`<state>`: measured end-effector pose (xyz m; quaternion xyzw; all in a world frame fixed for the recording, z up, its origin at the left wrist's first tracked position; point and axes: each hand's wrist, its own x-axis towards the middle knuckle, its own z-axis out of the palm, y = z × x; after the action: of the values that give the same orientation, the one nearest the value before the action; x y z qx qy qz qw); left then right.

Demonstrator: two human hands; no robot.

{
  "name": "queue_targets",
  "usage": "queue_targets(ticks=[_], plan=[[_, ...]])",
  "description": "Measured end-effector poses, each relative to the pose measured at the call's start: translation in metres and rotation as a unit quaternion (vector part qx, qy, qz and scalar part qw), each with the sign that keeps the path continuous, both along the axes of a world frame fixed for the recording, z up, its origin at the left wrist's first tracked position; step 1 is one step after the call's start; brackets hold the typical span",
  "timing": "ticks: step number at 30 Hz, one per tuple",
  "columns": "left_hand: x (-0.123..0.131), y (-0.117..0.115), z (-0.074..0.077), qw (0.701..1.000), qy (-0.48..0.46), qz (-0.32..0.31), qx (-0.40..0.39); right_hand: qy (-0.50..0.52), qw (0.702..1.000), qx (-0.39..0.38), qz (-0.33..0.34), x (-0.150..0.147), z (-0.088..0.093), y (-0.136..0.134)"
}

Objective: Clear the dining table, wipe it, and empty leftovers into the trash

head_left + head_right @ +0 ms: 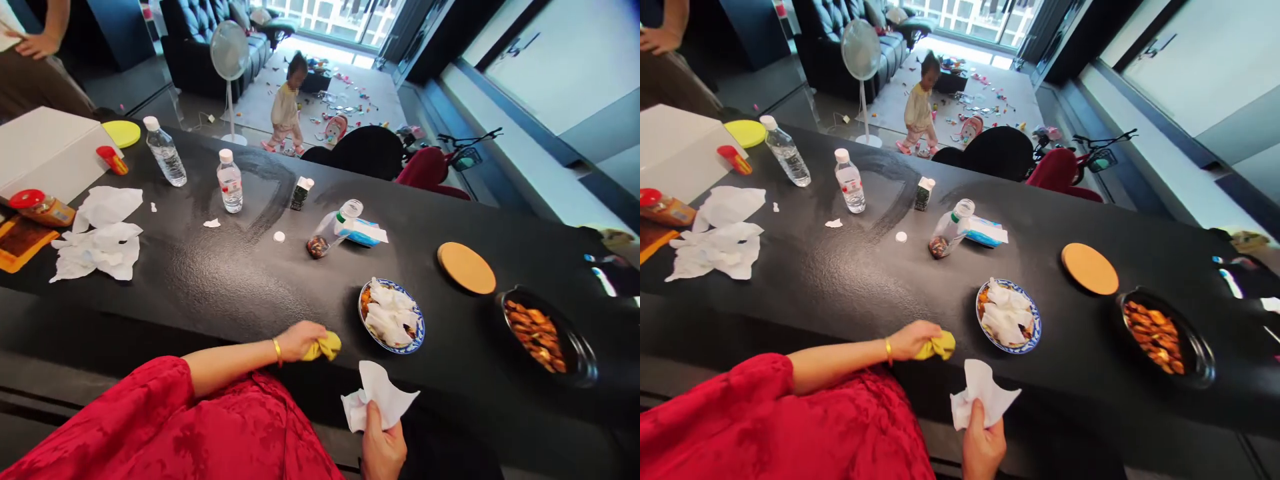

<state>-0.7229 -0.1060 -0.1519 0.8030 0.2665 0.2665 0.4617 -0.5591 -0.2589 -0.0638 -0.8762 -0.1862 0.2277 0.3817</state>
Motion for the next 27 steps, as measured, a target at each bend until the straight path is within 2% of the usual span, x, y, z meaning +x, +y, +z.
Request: queue_targets(ticks=[2, 5, 7, 8, 10, 11, 12, 14, 16, 18, 21, 24, 27], plan=[[-0.033, 0.041, 0.004, 0.994, 0.037, 0.098, 0.022, -0.001, 1.000, 0.006, -0.019, 0.004, -0.004, -0.009], [-0.079, 0.117, 0.011, 0.968, 0.093, 0.227, 0.050, 0.006, 0.999, 0.013, -0.030, 0.007, -0.011, -0.020], [-0.084, 0.146, 0.009, 0.955, 0.123, 0.262, 0.064, 0.009, 0.999, 0.014, -0.029, 0.007, -0.016, -0.027], [-0.077, 0.149, 0.006, 0.953, 0.133, 0.264, 0.067, 0.013, 0.999, 0.018, -0.028, 0.006, -0.018, -0.030], [-0.046, 0.128, -0.003, 0.963, 0.140, 0.213, 0.086, 0.024, 0.999, 0.025, -0.030, 0.004, -0.020, -0.033], [-0.025, 0.108, -0.007, 0.971, 0.137, 0.164, 0.104, 0.031, 0.999, 0.029, -0.028, 0.003, -0.019, -0.033], [-0.005, 0.083, -0.010, 0.978, 0.132, 0.091, 0.135, 0.039, 0.998, 0.037, -0.021, 0.001, -0.017, -0.031], [0.026, 0.030, -0.010, 0.973, 0.109, -0.051, 0.194, 0.057, 0.996, 0.066, 0.006, -0.003, -0.012, -0.023], [0.035, -0.014, -0.004, 0.961, 0.093, -0.136, 0.223, 0.092, 0.989, 0.110, 0.036, -0.008, -0.008, -0.007], [0.017, -0.038, 0.004, 0.954, 0.088, -0.170, 0.230, 0.140, 0.977, 0.154, 0.050, -0.014, -0.007, 0.012], [-0.041, -0.043, 0.009, 0.960, 0.081, -0.144, 0.224, 0.207, 0.957, 0.193, 0.063, -0.024, -0.012, 0.042], [-0.109, -0.040, 0.005, 0.975, 0.079, -0.032, 0.206, 0.268, 0.940, 0.186, 0.098, -0.040, -0.022, 0.071], [-0.168, -0.044, -0.010, 0.969, 0.094, 0.128, 0.190, 0.318, 0.921, 0.166, 0.155, -0.061, -0.029, 0.095]])
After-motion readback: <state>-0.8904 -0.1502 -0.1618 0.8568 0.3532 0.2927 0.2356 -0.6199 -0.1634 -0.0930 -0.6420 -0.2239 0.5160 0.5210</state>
